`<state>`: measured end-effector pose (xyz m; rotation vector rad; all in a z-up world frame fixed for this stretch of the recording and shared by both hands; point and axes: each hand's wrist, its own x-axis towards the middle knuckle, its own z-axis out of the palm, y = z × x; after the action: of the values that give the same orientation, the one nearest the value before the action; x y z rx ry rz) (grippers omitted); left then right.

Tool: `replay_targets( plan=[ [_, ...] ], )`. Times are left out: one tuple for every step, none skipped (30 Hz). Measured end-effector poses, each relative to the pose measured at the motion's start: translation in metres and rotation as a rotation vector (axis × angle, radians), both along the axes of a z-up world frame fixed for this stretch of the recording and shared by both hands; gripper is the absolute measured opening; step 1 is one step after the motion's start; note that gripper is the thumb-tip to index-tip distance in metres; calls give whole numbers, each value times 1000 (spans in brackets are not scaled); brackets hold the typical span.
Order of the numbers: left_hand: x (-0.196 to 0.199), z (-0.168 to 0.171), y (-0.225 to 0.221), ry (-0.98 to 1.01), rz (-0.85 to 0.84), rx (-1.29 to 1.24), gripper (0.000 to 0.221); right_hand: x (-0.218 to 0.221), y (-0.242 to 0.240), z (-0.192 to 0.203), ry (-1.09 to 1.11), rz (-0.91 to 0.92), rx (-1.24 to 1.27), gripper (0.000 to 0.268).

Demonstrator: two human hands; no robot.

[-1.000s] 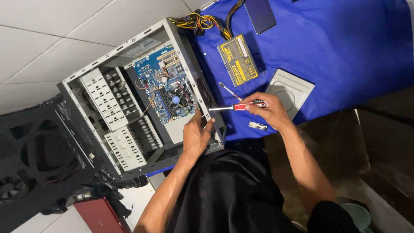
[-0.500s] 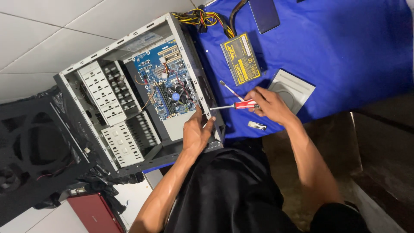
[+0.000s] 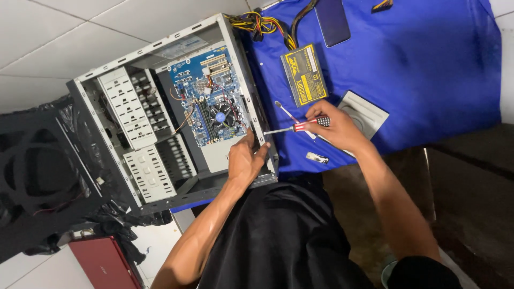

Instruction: Disassembling a desktop computer case and removing internal components like the power supply

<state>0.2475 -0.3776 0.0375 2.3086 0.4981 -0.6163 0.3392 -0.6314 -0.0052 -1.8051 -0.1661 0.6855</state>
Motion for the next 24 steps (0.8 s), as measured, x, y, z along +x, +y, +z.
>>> replay_targets(
  plan=[
    [0, 0, 0, 12, 9, -5, 71, -1, 4, 3, 46, 7, -173, 24],
    [-1, -1, 0, 12, 14, -6, 71, -1, 5, 6, 45, 12, -173, 24],
    [-2, -1, 0, 15, 18, -12, 70, 0, 7, 9, 117, 2, -243, 17],
    [-2, -2, 0, 15, 22, -17, 70, 1, 8, 12, 186, -8, -312, 22],
    [-1, -1, -1, 11, 28, -16, 70, 1, 8, 2, 181, -2, -311, 22],
    [0, 1, -1, 12, 36, -26, 70, -1, 7, -7, 64, -47, -232, 13],
    [0, 2, -3, 12, 45, -37, 70, -4, 6, -16, -53, -92, -152, 16],
    [1, 4, -3, 8, 46, -37, 70, -2, 5, -13, -57, -91, -152, 16],
    [3, 7, -4, 4, 55, -39, 70, -1, 3, -9, 17, -132, 45, 19],
    [3, 9, -4, 1, 63, -39, 70, 0, 2, -6, 93, -173, 243, 24],
    [2, 5, -5, -1, 63, -39, 70, 0, 1, -10, 92, -173, 244, 24],
    [0, 1, -6, -28, 93, -51, 69, -1, 0, -14, 93, -137, 205, 30],
    [-2, -4, -7, -56, 123, -63, 68, -2, -2, -18, 93, -102, 166, 37],
    [-4, -6, -8, -58, 125, -63, 68, 1, 4, 1, 92, -99, 166, 37],
    [-5, -8, -9, -70, 136, -62, 68, 4, 9, 19, 164, -63, -31, 17],
    [-7, -11, -9, -82, 147, -61, 67, 6, 15, 37, 235, -26, -228, 31],
    [-6, -7, -9, -82, 149, -60, 67, 8, 15, 27, 235, -24, -227, 31],
    [-5, -3, -9, -80, 153, -60, 67, 9, 13, 18, 239, -1, -269, 28],
    [-4, 0, -10, -79, 157, -61, 67, 10, 11, 9, 243, 22, -310, 26],
    [-5, -1, -10, -78, 155, -64, 67, 9, 12, 9, 243, 19, -312, 26],
    [-6, -3, -10, -75, 162, -55, 68, 9, 13, 9, 233, -51, -191, 14],
    [-5, -4, -9, -76, 171, -45, 69, 11, 15, 9, 218, -120, -67, 8],
    [-6, -9, -9, -81, 170, -46, 69, 11, 14, 14, 213, -122, -68, 8],
    [-9, -14, -9, -100, 181, -46, 66, 11, 13, 19, 233, -137, 75, 15]
  ],
)
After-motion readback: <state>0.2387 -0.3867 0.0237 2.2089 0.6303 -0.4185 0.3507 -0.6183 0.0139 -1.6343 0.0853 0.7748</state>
